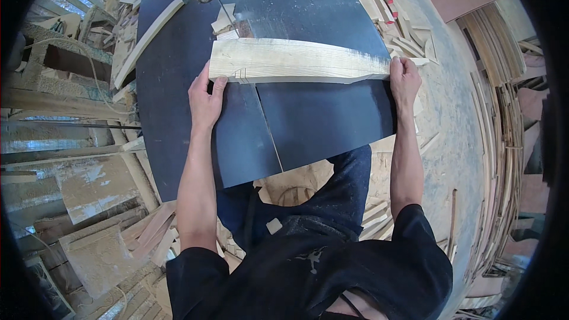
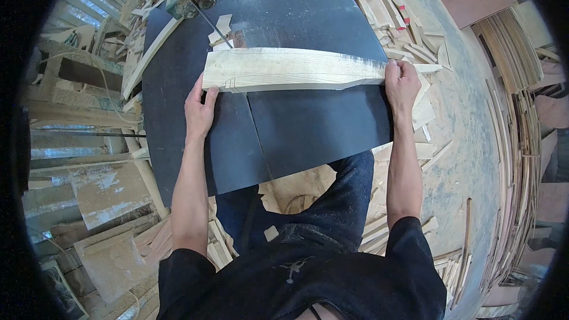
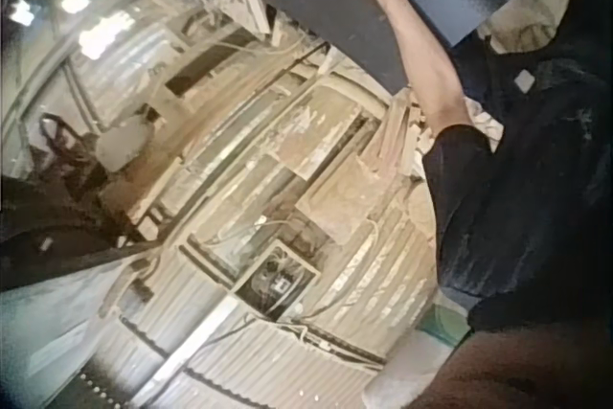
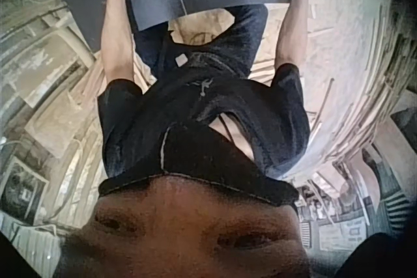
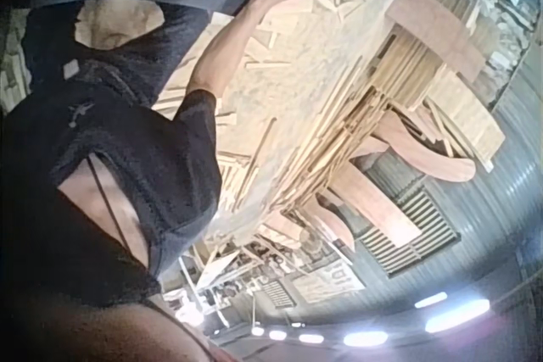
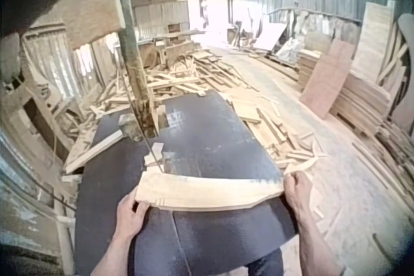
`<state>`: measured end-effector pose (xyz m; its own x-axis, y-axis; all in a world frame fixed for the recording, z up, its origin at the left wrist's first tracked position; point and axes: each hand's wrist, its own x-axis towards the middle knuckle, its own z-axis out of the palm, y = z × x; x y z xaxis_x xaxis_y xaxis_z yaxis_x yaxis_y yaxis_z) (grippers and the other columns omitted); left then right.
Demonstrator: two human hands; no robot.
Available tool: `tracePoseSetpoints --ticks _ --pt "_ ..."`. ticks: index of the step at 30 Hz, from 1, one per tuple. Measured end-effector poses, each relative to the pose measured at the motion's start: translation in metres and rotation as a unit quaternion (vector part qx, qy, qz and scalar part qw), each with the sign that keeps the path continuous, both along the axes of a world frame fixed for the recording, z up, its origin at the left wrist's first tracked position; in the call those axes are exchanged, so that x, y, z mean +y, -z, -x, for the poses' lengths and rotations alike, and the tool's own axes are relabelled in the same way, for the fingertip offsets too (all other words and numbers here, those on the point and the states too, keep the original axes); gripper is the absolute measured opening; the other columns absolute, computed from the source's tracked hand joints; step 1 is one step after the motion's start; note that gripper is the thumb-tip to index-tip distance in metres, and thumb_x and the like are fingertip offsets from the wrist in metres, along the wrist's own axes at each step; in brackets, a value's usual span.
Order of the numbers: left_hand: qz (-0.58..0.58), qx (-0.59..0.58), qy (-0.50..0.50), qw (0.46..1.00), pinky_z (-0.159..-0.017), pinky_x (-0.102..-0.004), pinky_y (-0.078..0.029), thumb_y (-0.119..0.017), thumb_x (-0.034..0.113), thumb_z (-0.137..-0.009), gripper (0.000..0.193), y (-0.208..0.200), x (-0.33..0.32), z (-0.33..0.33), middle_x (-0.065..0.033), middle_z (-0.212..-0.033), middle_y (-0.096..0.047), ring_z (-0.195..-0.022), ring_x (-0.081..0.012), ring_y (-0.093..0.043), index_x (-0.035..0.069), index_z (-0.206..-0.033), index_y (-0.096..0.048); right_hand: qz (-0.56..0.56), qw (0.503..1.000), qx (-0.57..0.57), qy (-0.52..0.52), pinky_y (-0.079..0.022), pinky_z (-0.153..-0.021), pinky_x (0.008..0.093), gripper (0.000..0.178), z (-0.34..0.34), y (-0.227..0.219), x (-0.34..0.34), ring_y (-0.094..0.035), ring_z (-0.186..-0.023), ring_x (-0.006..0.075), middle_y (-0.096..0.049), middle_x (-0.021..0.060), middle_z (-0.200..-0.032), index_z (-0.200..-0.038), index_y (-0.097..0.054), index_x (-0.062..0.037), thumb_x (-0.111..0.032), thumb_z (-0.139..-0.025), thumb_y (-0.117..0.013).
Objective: Cutting and shaping wooden pieces using a stationary bandsaw in a workshop.
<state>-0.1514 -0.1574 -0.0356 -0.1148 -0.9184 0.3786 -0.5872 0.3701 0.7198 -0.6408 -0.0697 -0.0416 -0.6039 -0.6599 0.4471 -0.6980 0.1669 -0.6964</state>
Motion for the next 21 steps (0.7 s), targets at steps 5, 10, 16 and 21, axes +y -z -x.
tracePoseSetpoints --ticks 5,10,16,21 --pt "-0.019 0.008 -0.004 1.0 -0.107 -0.0454 -0.05 -0.068 0.038 -0.104 0.053 0.0032 -0.0033 0.0004 -0.019 -0.13 -0.074 -0.123 -0.0377 -0.068 0.009 -0.149 -0.061 -0.001 1.0 -0.008 -0.001 -0.056 -0.078 0.04 0.032 -0.0033 -0.0019 -0.0009 -0.073 -0.081 0.0296 -0.075 0.0204 -0.088 -0.1 -0.076 0.0019 -0.03 -0.097 -0.071" --pt "-0.025 0.011 -0.008 1.0 -0.107 -0.0454 -0.051 -0.065 0.044 -0.106 0.055 0.0051 -0.0044 -0.0001 -0.0195 -0.13 -0.073 -0.124 -0.0383 -0.068 0.009 -0.149 -0.06 0.0 1.0 0.0 -0.006 -0.056 -0.077 0.0415 0.033 -0.0012 0.0001 -0.0007 -0.072 -0.081 0.0319 -0.074 0.0212 -0.087 -0.099 -0.076 0.0021 -0.03 -0.098 -0.071" --pt "-0.034 0.006 -0.02 0.999 -0.108 -0.0456 -0.051 -0.064 0.049 -0.107 0.056 0.0029 -0.0045 0.0012 -0.0197 -0.131 -0.073 -0.127 -0.0391 -0.067 0.011 -0.149 -0.06 -0.01 1.0 -0.006 -0.013 -0.056 -0.082 0.0432 0.034 -0.0036 -0.0031 -0.0005 -0.072 -0.086 0.0354 -0.075 0.0218 -0.093 -0.101 -0.076 0.0008 -0.032 -0.098 -0.069" --pt "-0.039 0.002 -0.032 0.999 -0.108 -0.046 -0.05 -0.064 0.048 -0.106 0.055 0.0033 -0.0048 0.0009 -0.0186 -0.132 -0.073 -0.128 -0.0396 -0.067 0.013 -0.149 -0.06 -0.006 1.0 0.002 -0.01 -0.056 -0.084 0.0444 0.034 -0.0049 -0.0025 -0.0002 -0.073 -0.09 0.0374 -0.075 0.022 -0.094 -0.102 -0.077 -0.0002 -0.033 -0.099 -0.069"
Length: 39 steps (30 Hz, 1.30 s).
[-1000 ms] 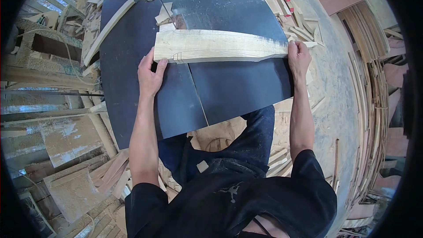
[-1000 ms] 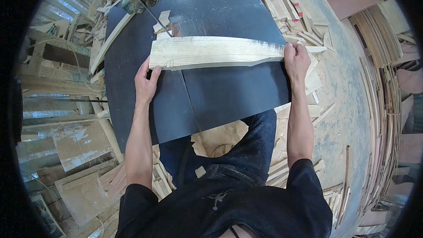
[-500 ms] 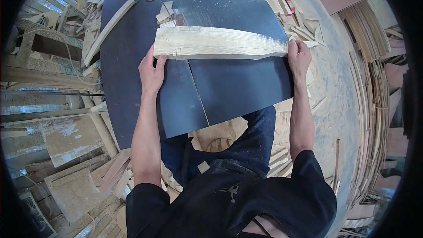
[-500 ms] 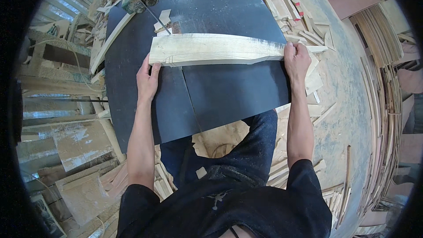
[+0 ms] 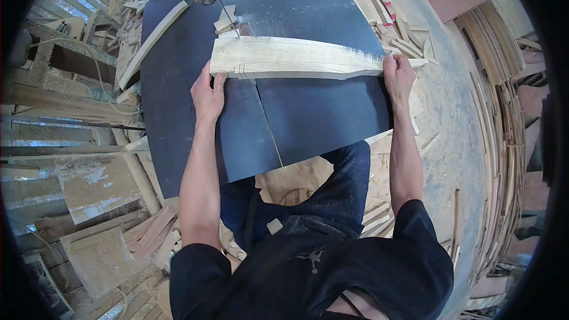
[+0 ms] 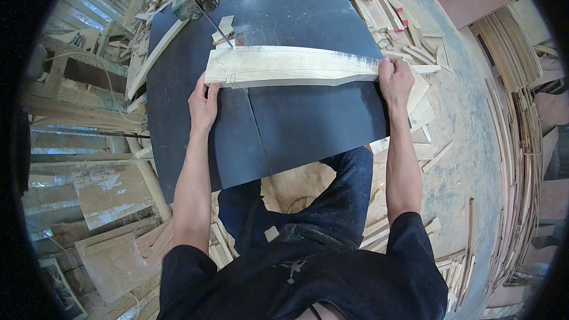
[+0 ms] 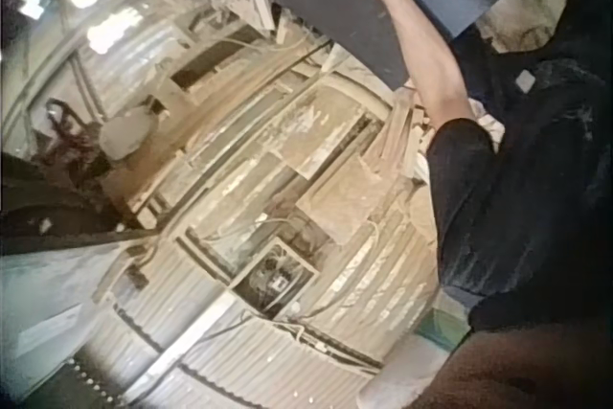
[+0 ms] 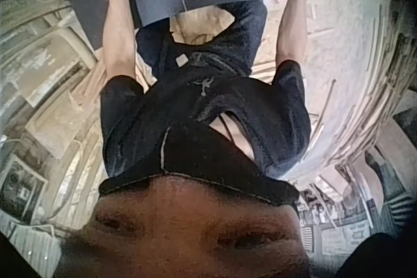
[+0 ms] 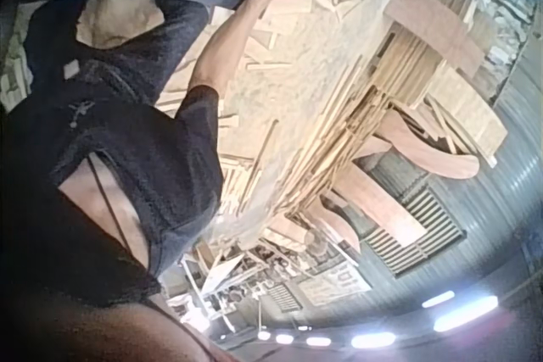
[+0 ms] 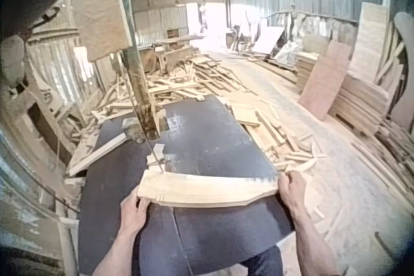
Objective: Cutting and shaping wooden pieces using a stationary bandsaw in a workshop.
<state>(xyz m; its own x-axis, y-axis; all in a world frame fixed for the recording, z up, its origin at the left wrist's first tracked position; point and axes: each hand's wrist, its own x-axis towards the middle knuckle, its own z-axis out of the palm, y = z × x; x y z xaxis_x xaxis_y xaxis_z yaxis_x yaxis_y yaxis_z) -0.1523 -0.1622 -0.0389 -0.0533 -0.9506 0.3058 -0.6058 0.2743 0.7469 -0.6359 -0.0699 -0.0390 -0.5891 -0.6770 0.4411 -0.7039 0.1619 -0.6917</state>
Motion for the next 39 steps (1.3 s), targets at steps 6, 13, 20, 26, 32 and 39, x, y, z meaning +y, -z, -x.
tracePoseSetpoints --ticks 6,13,20,26,32,39 --pt "0.007 0.006 0.021 1.0 -0.108 -0.0439 -0.051 -0.069 0.034 -0.104 0.049 -0.011 0.008 -0.001 -0.0205 -0.131 -0.073 -0.125 -0.0383 -0.068 0.01 -0.146 -0.062 0.004 1.0 0.017 -0.007 -0.056 -0.083 0.045 0.034 0.007 0.004 -0.001 -0.073 -0.088 0.0376 -0.075 0.022 -0.093 -0.1 -0.077 0.0001 -0.033 -0.098 -0.07" --pt "0.003 0.034 0.001 0.999 -0.107 -0.0415 -0.052 -0.074 0.03 -0.102 0.049 -0.009 0.033 -0.009 -0.0188 -0.13 -0.075 -0.125 -0.0333 -0.07 0.007 -0.144 -0.065 0.005 1.0 -0.018 -0.015 -0.056 -0.083 0.0444 0.034 0.004 0.002 -0.003 -0.073 -0.088 0.0364 -0.075 0.022 -0.091 -0.1 -0.077 0.0001 -0.033 -0.097 -0.071" --pt "0.008 0.04 -0.049 0.998 -0.107 -0.0427 -0.052 -0.073 0.037 -0.102 0.051 -0.003 0.014 0.0 -0.0186 -0.129 -0.075 -0.124 -0.035 -0.071 0.01 -0.144 -0.066 0.025 1.0 0.0 -0.016 -0.056 -0.085 0.0435 0.033 -0.001 0.002 -0.014 -0.074 -0.092 0.0365 -0.076 0.0228 -0.095 -0.104 -0.077 0.0 -0.032 -0.098 -0.07" --pt "-0.01 0.043 -0.062 0.997 -0.108 -0.0432 -0.052 -0.073 0.039 -0.102 0.05 0.0 0.008 -0.003 -0.018 -0.131 -0.075 -0.126 -0.0354 -0.07 0.012 -0.144 -0.066 0.016 1.0 -0.005 -0.009 -0.056 -0.085 0.0442 0.033 -0.004 0.005 -0.019 -0.074 -0.092 0.0371 -0.076 0.0232 -0.095 -0.104 -0.077 0.0006 -0.031 -0.098 -0.069" --pt "0.002 0.018 -0.077 0.997 -0.108 -0.0436 -0.052 -0.074 0.039 -0.101 0.05 0.001 0.004 -0.001 -0.0177 -0.132 -0.074 -0.126 -0.035 -0.07 0.013 -0.144 -0.067 0.012 1.0 -0.003 -0.008 -0.057 -0.086 0.0448 0.033 -0.002 0.003 -0.025 -0.074 -0.092 0.038 -0.076 0.0238 -0.095 -0.103 -0.077 0.001 -0.03 -0.098 -0.069" --pt "0.008 0.007 -0.099 0.995 -0.106 -0.044 -0.053 -0.074 0.04 -0.101 0.048 -0.004 0.006 0.004 -0.018 -0.128 -0.075 -0.122 -0.0365 -0.071 0.013 -0.141 -0.069 0.024 1.0 0.013 -0.011 -0.057 -0.087 0.0447 0.032 -0.005 0.001 -0.023 -0.074 -0.093 0.0387 -0.076 0.0242 -0.096 -0.102 -0.077 0.0014 -0.03 -0.097 -0.069"
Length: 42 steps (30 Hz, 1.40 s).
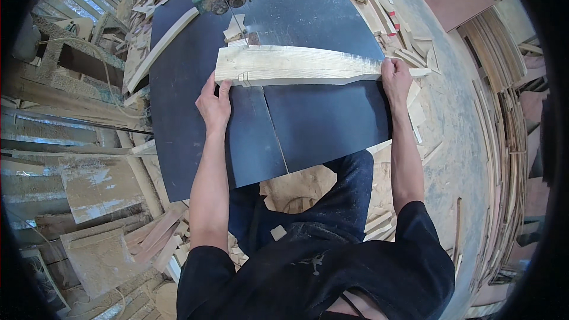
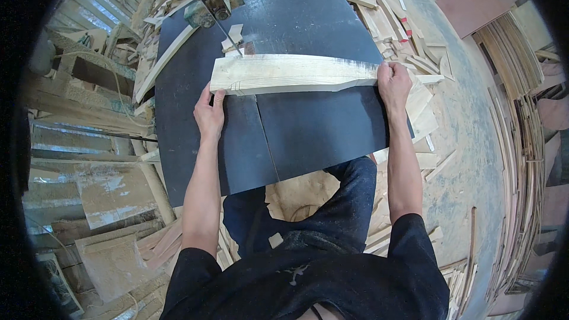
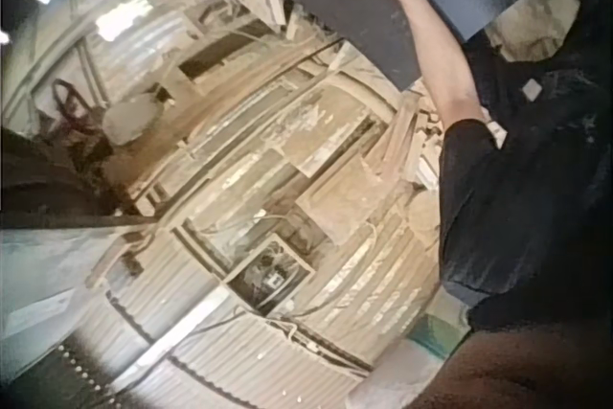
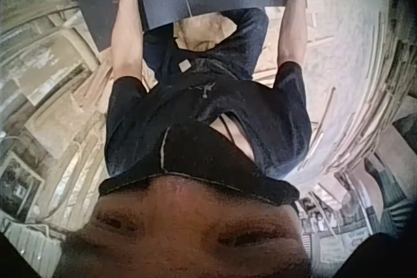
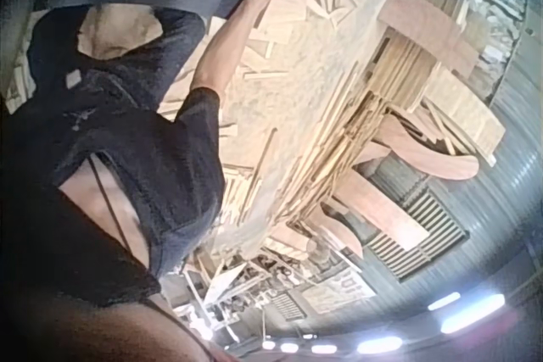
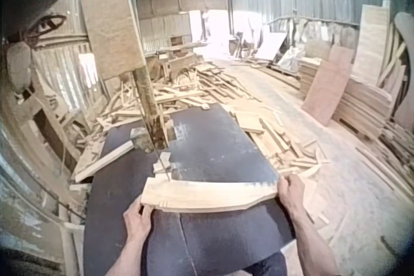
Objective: Cutting and shaping wooden pieces using a stationary bandsaw in a workshop.
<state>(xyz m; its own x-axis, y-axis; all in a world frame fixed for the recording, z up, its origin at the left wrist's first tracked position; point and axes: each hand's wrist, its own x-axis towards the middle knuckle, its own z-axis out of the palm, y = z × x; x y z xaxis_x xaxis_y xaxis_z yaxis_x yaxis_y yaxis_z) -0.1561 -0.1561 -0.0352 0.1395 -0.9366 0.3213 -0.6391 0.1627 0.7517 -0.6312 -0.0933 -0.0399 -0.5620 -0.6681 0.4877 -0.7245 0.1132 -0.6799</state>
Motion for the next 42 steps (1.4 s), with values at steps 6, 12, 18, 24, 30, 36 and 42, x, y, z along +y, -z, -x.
tracePoseSetpoints --ticks 6,12,18,24,30,36,42 --pt "0.011 0.004 -0.006 1.0 -0.105 -0.0444 -0.054 -0.073 0.043 -0.101 0.048 0.003 -0.001 0.0 -0.0181 -0.127 -0.076 -0.121 -0.037 -0.071 0.013 -0.139 -0.07 0.014 1.0 0.012 0.0 -0.057 -0.086 0.0453 0.032 0.002 0.005 -0.001 -0.074 -0.092 0.0398 -0.076 0.0244 -0.095 -0.1 -0.077 0.0018 -0.03 -0.097 -0.07" --pt "0.003 -0.001 -0.013 1.0 -0.106 -0.0446 -0.053 -0.072 0.046 -0.1 0.052 0.003 -0.003 -0.003 -0.0181 -0.127 -0.076 -0.122 -0.0364 -0.071 0.012 -0.139 -0.07 0.009 1.0 0.006 -0.011 -0.057 -0.086 0.0456 0.033 0.002 0.0 -0.001 -0.074 -0.093 0.0403 -0.076 0.0249 -0.096 -0.1 -0.077 0.0018 -0.031 -0.097 -0.07" --pt "-0.004 0.039 0.044 0.998 -0.104 -0.0407 -0.054 -0.075 0.032 -0.1 0.046 -0.009 0.024 -0.01 -0.0174 -0.128 -0.076 -0.121 -0.0314 -0.073 0.009 -0.139 -0.07 0.009 1.0 0.022 -0.016 -0.057 -0.086 0.0444 0.034 0.002 0.006 0.016 -0.075 -0.093 0.0385 -0.077 0.0248 -0.097 -0.101 -0.077 0.0011 -0.032 -0.096 -0.07" --pt "0.0 0.064 0.026 0.998 -0.097 -0.0365 -0.057 -0.078 0.023 -0.098 0.038 -0.013 0.047 -0.018 -0.0163 -0.119 -0.079 -0.109 -0.0258 -0.077 0.004 -0.13 -0.074 -0.006 0.999 -0.04 -0.021 -0.057 -0.082 0.0418 0.034 0.002 -0.002 0.02 -0.076 -0.087 0.0351 -0.077 0.0229 -0.092 -0.102 -0.078 0.0009 -0.032 -0.097 -0.07" --pt "0.008 0.078 -0.013 0.997 -0.093 -0.0353 -0.057 -0.077 0.024 -0.099 0.033 -0.011 0.039 -0.015 -0.0141 -0.111 -0.081 -0.1 -0.0235 -0.078 0.002 -0.123 -0.077 -0.009 0.999 -0.013 -0.031 -0.057 -0.083 0.0428 0.034 -0.002 0.001 0.007 -0.075 -0.088 0.0357 -0.076 0.0226 -0.092 -0.102 -0.077 0.0004 -0.032 -0.098 -0.069" --pt "0.024 0.089 -0.03 0.995 -0.092 -0.0354 -0.057 -0.078 0.024 -0.098 0.032 -0.001 0.016 -0.016 -0.0137 -0.109 -0.082 -0.099 -0.0221 -0.077 0.003 -0.121 -0.079 -0.006 1.0 -0.022 -0.019 -0.057 -0.084 0.0435 0.033 -0.003 0.003 -0.006 -0.075 -0.088 0.0358 -0.076 0.0224 -0.092 -0.103 -0.076 0.0005 -0.032 -0.098 -0.07" --pt "-0.006 0.098 -0.058 0.993 -0.098 -0.0379 -0.057 -0.081 0.022 -0.094 0.029 0.0 0.007 -0.018 -0.0165 -0.115 -0.081 -0.11 -0.0279 -0.077 0.004 -0.116 -0.081 -0.011 1.0 -0.02 -0.015 -0.057 -0.083 0.0432 0.034 -0.001 0.004 -0.016 -0.075 -0.087 0.0361 -0.076 0.0228 -0.091 -0.102 -0.077 0.0009 -0.032 -0.098 -0.071"
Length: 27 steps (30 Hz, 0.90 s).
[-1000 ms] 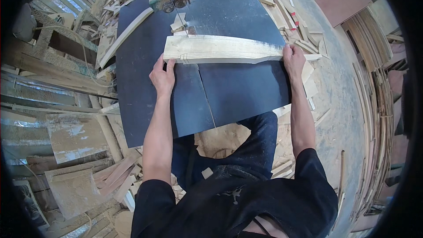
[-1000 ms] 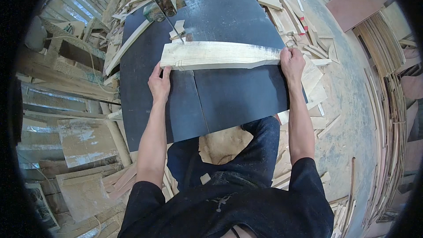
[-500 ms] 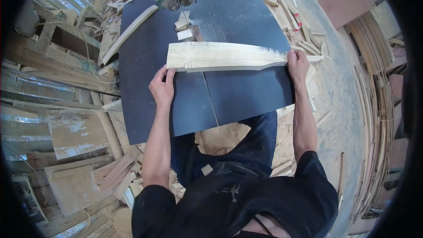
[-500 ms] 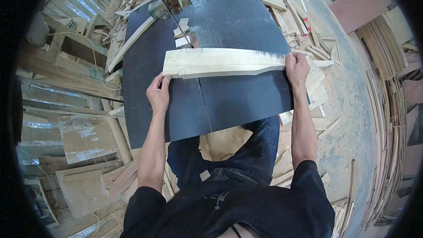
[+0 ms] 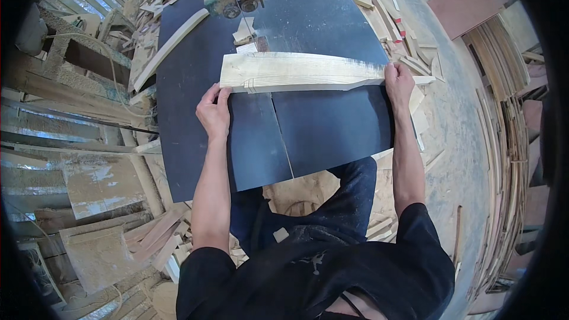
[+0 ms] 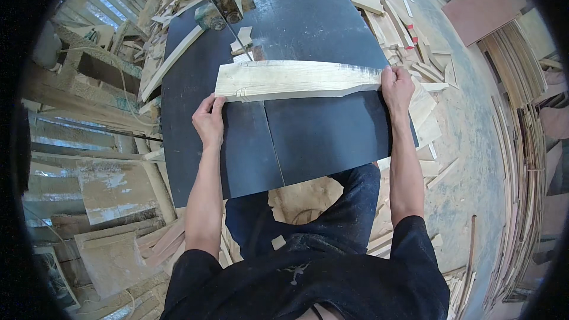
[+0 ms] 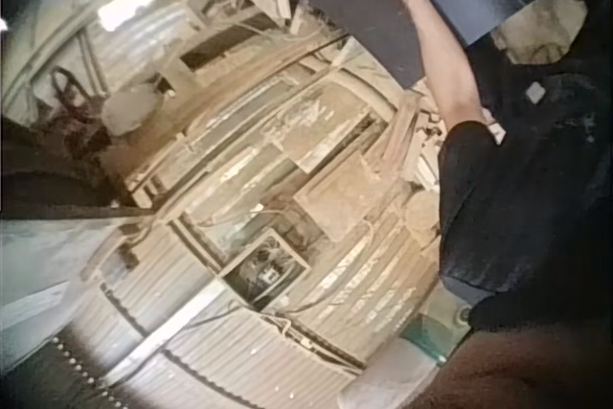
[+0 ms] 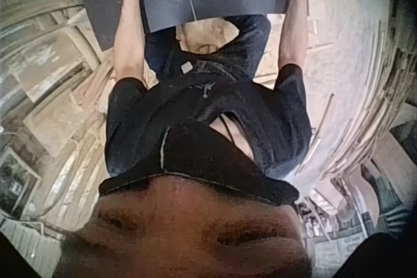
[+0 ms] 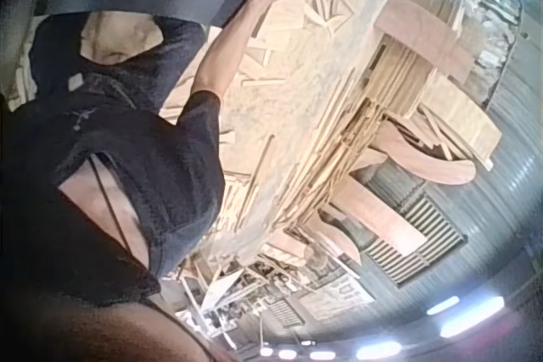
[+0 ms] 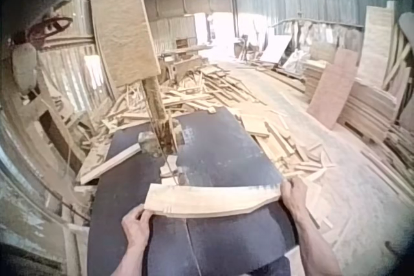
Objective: Cutting and shaping wooden pieces using a stationary bandsaw in a workshop.
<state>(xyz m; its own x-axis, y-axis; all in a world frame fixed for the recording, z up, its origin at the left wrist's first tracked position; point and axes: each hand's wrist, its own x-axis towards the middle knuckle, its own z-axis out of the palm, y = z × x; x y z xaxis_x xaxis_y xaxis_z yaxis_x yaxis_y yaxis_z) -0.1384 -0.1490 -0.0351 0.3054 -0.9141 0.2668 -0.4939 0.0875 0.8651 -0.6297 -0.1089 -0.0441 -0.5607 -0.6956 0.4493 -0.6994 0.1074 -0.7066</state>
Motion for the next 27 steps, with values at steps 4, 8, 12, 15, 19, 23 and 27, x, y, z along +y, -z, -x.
tracePoseSetpoints --ticks 4,8,12,15,19,23,27 --pt "0.0 -0.003 -0.006 1.0 -0.102 -0.039 -0.056 -0.082 0.023 -0.093 0.029 0.002 -0.007 0.003 -0.0172 -0.116 -0.08 -0.116 -0.0293 -0.075 0.005 -0.115 -0.082 0.011 1.0 -0.004 0.004 -0.057 -0.082 0.0433 0.035 0.003 0.005 -0.006 -0.075 -0.087 0.0363 -0.076 0.0229 -0.092 -0.102 -0.077 0.0006 -0.033 -0.098 -0.071" --pt "-0.004 -0.002 -0.012 1.0 -0.102 -0.0397 -0.055 -0.083 0.025 -0.093 0.029 0.0 -0.009 0.004 -0.0169 -0.116 -0.08 -0.117 -0.03 -0.075 0.006 -0.115 -0.082 0.003 1.0 0.007 0.008 -0.058 -0.083 0.0432 0.035 0.003 0.004 -0.01 -0.075 -0.088 0.0367 -0.077 0.0225 -0.092 -0.102 -0.077 0.0006 -0.033 -0.098 -0.071" --pt "0.014 -0.01 -0.013 1.0 -0.098 -0.0395 -0.057 -0.082 0.026 -0.093 0.029 -0.002 -0.008 0.007 -0.0154 -0.11 -0.081 -0.109 -0.0284 -0.076 0.006 -0.115 -0.082 0.018 1.0 0.007 0.01 -0.056 -0.079 0.0398 0.035 0.0 0.002 -0.012 -0.074 -0.081 0.029 -0.076 0.0203 -0.086 -0.101 -0.077 0.0007 -0.033 -0.099 -0.07" --pt "0.011 -0.007 -0.016 1.0 -0.095 -0.0395 -0.057 -0.081 0.025 -0.094 0.029 -0.004 -0.009 0.003 -0.0148 -0.109 -0.081 -0.105 -0.0285 -0.076 0.006 -0.116 -0.081 0.019 1.0 0.018 0.013 -0.057 -0.08 0.0417 0.035 -0.004 0.001 -0.013 -0.075 -0.083 0.0317 -0.076 0.0215 -0.088 -0.101 -0.078 0.0004 -0.033 -0.097 -0.07" --pt "0.033 -0.039 -0.007 0.999 -0.093 -0.0402 -0.057 -0.079 0.026 -0.096 0.029 -0.006 -0.005 0.008 -0.0155 -0.109 -0.08 -0.103 -0.03 -0.076 0.006 -0.117 -0.081 0.021 1.0 0.018 0.008 -0.057 -0.082 0.043 0.036 0.003 0.004 -0.009 -0.075 -0.086 0.034 -0.077 0.0224 -0.09 -0.101 -0.078 0.0001 -0.034 -0.096 -0.069" --pt "0.055 -0.059 0.01 0.997 -0.091 -0.0413 -0.058 -0.078 0.029 -0.096 0.031 -0.007 0.0 0.005 -0.0174 -0.109 -0.079 -0.1 -0.0306 -0.076 0.006 -0.117 -0.08 0.013 1.0 0.023 -0.008 -0.057 -0.086 0.0428 0.039 0.006 -0.001 -0.005 -0.076 -0.092 0.0355 -0.077 0.0236 -0.096 -0.105 -0.078 -0.0003 -0.037 -0.097 -0.066" --pt "0.039 -0.06 0.033 0.997 -0.092 -0.0401 -0.058 -0.08 0.033 -0.095 0.036 -0.002 0.047 -0.006 -0.018 -0.11 -0.079 -0.099 -0.0304 -0.077 0.005 -0.118 -0.08 0.003 0.999 0.006 -0.04 -0.057 -0.084 0.0415 0.038 0.007 -0.004 0.027 -0.074 -0.089 0.0331 -0.076 0.0216 -0.091 -0.106 -0.076 0.0 -0.036 -0.098 -0.067"
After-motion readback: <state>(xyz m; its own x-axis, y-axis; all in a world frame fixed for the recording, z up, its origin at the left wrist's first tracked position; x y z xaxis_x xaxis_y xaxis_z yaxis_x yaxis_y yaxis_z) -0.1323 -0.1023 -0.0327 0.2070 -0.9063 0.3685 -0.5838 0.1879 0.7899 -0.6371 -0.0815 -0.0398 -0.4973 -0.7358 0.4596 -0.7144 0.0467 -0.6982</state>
